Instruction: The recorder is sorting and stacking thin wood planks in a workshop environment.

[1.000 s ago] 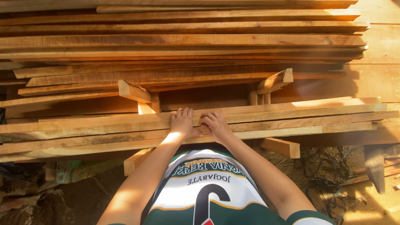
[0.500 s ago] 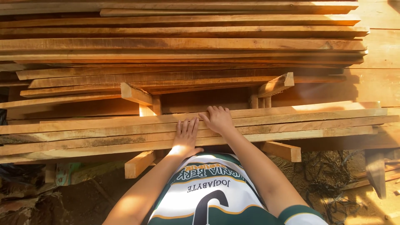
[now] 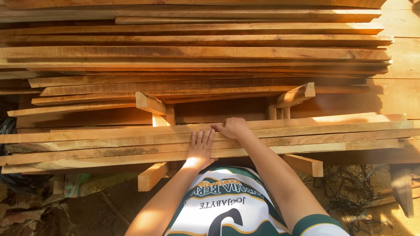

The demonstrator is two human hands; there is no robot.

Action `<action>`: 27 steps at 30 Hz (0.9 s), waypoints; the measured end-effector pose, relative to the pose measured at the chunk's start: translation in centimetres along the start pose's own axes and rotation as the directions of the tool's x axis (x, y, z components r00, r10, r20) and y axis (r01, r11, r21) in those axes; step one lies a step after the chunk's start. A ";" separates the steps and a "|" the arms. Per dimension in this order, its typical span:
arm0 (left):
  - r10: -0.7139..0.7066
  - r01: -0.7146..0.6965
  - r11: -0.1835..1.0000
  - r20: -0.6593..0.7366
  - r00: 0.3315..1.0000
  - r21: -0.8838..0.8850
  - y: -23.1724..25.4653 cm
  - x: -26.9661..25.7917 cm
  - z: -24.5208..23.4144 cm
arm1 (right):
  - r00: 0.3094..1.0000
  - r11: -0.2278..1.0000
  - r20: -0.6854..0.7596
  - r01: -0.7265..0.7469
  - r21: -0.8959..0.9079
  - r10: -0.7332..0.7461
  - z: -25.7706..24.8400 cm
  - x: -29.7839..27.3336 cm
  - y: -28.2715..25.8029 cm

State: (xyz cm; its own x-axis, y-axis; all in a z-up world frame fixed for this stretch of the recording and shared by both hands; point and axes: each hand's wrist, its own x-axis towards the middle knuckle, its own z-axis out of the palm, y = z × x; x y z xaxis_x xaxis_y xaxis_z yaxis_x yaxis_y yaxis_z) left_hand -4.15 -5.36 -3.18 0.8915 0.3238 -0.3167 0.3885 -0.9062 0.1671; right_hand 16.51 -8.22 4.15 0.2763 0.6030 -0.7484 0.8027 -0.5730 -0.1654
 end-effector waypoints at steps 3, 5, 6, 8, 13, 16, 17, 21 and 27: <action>-0.047 0.048 0.999 0.047 0.998 -0.022 0.6 1.0 -1.8 | 1.000 1.000 -0.008 0.002 -0.023 -0.002 0.9 2.0 0.9; -0.053 0.070 0.993 0.180 0.982 -0.093 0.2 1.7 -4.6 | 1.000 1.000 0.019 0.007 -0.013 -0.007 0.2 0.9 0.5; -0.049 0.104 0.982 0.317 0.947 -0.160 0.0 2.1 -6.1 | 0.999 1.000 0.052 0.015 -0.002 -0.015 -0.3 0.5 0.3; -0.039 0.107 0.981 0.372 0.927 -0.164 0.1 3.5 -6.4 | 0.998 1.000 0.059 0.023 0.010 -0.023 0.3 0.9 0.7; -0.063 0.092 0.994 0.390 0.919 -0.056 0.7 8.4 -2.0 | 0.991 0.993 -0.065 0.116 0.025 -0.114 2.0 4.6 2.5; -0.026 0.044 0.999 0.429 0.903 -0.032 0.5 9.2 -1.5 | 0.751 0.909 -0.588 0.411 0.062 -0.300 -2.6 4.5 1.1; -0.017 0.034 0.998 0.319 0.948 -0.048 0.7 8.8 -2.4 | 0.565 0.887 -0.767 0.462 -0.011 -0.304 -4.3 5.1 0.7; 0.079 -0.046 0.992 0.293 0.953 -0.118 -0.4 9.8 -3.2 | 0.215 0.887 -0.949 0.448 -0.113 -0.229 -12.4 9.2 0.9; -0.025 0.069 0.822 0.086 0.996 -0.565 -5.0 17.6 -22.6 | 0.455 0.956 -0.882 0.294 0.018 -0.123 -20.9 15.6 5.2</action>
State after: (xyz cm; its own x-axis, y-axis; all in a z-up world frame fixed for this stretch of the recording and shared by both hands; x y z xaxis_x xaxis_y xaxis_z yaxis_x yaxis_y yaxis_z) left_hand 14.86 10.98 11.47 0.8583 0.3216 -0.3999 0.5128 -0.5692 0.6427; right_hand 36.05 9.77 5.01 0.4928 0.8345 0.2464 0.8389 -0.3804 -0.3893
